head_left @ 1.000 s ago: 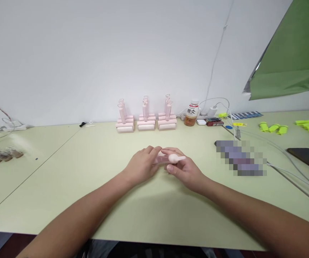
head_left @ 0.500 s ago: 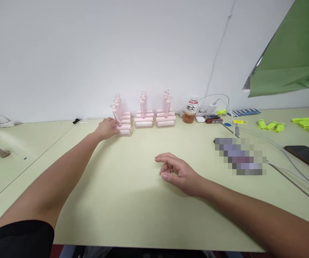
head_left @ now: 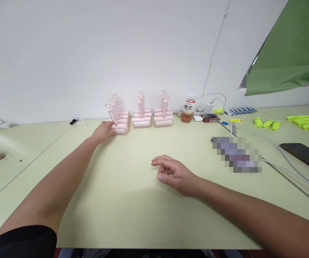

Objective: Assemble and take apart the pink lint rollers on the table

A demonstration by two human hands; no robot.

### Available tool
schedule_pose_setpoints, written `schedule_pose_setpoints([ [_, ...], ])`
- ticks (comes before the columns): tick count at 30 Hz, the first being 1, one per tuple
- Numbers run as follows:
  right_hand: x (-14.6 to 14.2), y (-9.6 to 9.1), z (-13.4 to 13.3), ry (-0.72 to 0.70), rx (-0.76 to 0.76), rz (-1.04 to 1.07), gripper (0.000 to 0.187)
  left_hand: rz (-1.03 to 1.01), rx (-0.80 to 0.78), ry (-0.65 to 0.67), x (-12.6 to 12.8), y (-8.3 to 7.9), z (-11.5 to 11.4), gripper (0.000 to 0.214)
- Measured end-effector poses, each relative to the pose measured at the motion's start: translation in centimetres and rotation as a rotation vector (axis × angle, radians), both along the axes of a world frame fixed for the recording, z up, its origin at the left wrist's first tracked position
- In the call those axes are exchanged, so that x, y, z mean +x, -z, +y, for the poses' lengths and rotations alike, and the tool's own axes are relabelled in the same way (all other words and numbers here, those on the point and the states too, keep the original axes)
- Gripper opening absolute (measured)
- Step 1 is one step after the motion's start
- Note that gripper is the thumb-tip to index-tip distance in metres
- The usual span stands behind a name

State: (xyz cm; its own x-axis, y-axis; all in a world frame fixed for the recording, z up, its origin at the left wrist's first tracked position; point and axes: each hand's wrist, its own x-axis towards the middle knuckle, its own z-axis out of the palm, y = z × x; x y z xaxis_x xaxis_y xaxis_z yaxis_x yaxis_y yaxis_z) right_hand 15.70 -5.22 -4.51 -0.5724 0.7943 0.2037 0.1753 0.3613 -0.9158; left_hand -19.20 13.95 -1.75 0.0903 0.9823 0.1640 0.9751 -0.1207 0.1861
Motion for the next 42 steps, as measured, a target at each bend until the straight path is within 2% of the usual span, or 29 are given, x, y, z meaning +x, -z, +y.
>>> schedule_pose_setpoints([
  [6,-0.1,0.0,0.1,-0.001,-0.006,-0.025,0.030,0.016,-0.023,-0.025,-0.3,-0.3,0.2,0.056],
  [17,-0.2,0.0,0.2,0.012,-0.013,-0.045,0.027,-0.043,-0.010,-0.053,0.5,0.1,-0.4,0.055],
  [21,-0.2,0.0,0.2,0.017,-0.019,-0.052,0.028,-0.094,-0.001,-0.099,1.0,0.1,-1.0,0.068],
  [24,-0.1,0.1,0.2,0.015,-0.025,-0.049,0.028,-0.137,0.095,-0.170,1.7,-0.2,-2.0,0.082],
  [27,-0.1,0.3,0.2,0.015,-0.030,-0.058,0.029,-0.193,0.360,-0.208,3.0,-1.2,-3.4,0.069],
  [29,-0.2,0.4,0.3,0.021,-0.029,-0.067,0.029,-0.206,0.506,-0.111,4.4,-2.3,-4.0,0.053],
  [30,-0.2,0.5,0.3,0.025,-0.027,-0.070,0.028,-0.199,0.522,-0.036,5.2,-3.0,-4.1,0.047],
  [33,-0.4,0.4,0.5,0.034,-0.027,-0.070,0.028,-0.115,0.384,0.135,8.5,-4.9,-3.2,0.042],
  [36,-0.4,0.4,0.6,0.036,-0.034,-0.066,0.027,-0.009,0.187,0.110,11.6,-5.6,-0.9,0.042],
  [38,-0.4,0.6,0.7,0.042,-0.035,-0.062,0.027,0.020,0.118,0.089,13.2,-5.3,0.9,0.041],
  [42,-0.1,0.9,1.1,0.060,-0.040,-0.073,0.028,0.040,-0.012,0.057,14.7,-3.4,3.2,0.048],
])
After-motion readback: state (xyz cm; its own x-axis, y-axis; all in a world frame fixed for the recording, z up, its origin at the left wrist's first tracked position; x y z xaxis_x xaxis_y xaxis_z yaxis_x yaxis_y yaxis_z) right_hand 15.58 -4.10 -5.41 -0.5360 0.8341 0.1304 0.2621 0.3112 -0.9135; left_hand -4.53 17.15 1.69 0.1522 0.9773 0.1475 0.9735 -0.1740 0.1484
